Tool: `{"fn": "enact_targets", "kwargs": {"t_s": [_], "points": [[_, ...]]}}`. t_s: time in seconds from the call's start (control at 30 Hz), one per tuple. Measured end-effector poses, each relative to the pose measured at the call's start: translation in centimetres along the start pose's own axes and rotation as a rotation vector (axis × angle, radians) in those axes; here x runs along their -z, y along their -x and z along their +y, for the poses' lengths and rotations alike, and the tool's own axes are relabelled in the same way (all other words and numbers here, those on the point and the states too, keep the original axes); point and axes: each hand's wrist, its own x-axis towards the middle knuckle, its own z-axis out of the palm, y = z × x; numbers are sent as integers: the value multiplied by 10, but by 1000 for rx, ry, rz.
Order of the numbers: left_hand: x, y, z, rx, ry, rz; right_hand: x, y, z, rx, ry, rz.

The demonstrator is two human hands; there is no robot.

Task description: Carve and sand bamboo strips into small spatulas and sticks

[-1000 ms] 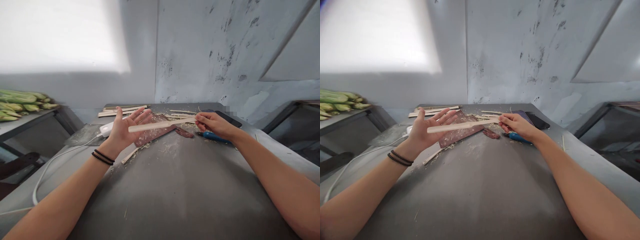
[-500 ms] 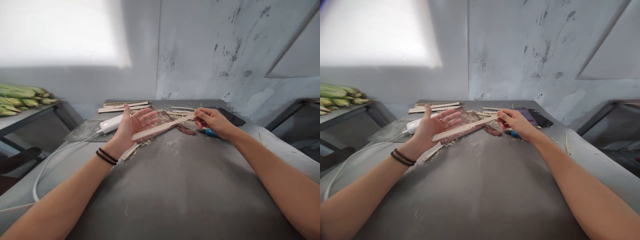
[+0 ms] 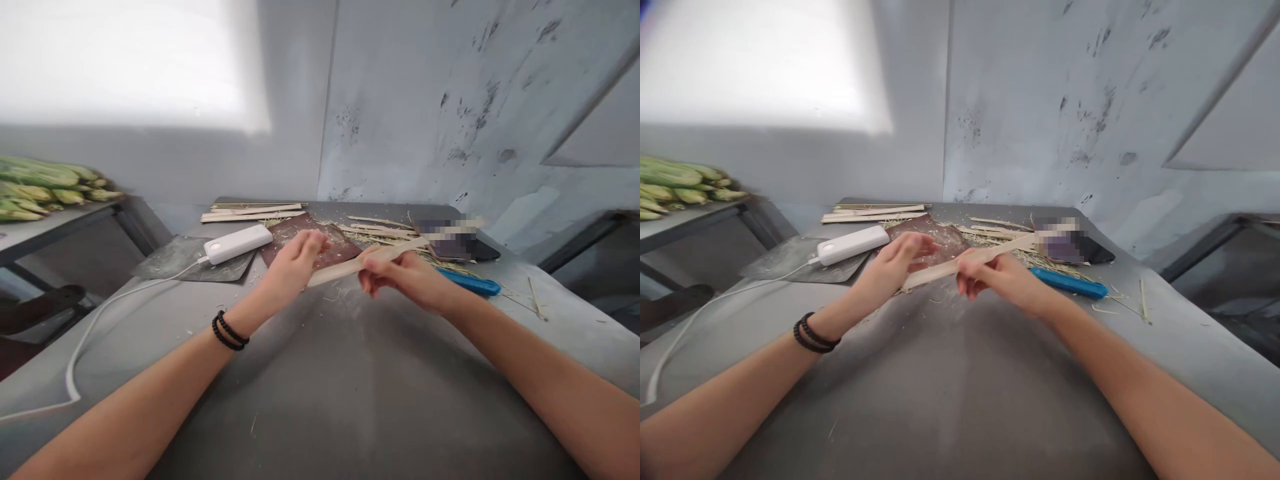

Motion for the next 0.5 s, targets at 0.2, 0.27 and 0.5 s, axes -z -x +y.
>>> {"fn": "enact_targets", "kwargs": {"t_s": [0.2,0.27,0.5], "points": [[21,-2,-35,-117,-668,-44,39,-3,0,5,183,437],[18,0,-42,-139,-812,-92,44,-4,2,28,286,507],[9,5,-40,-201,-1104,-124,40,-32,-8,51,561,441]]}}
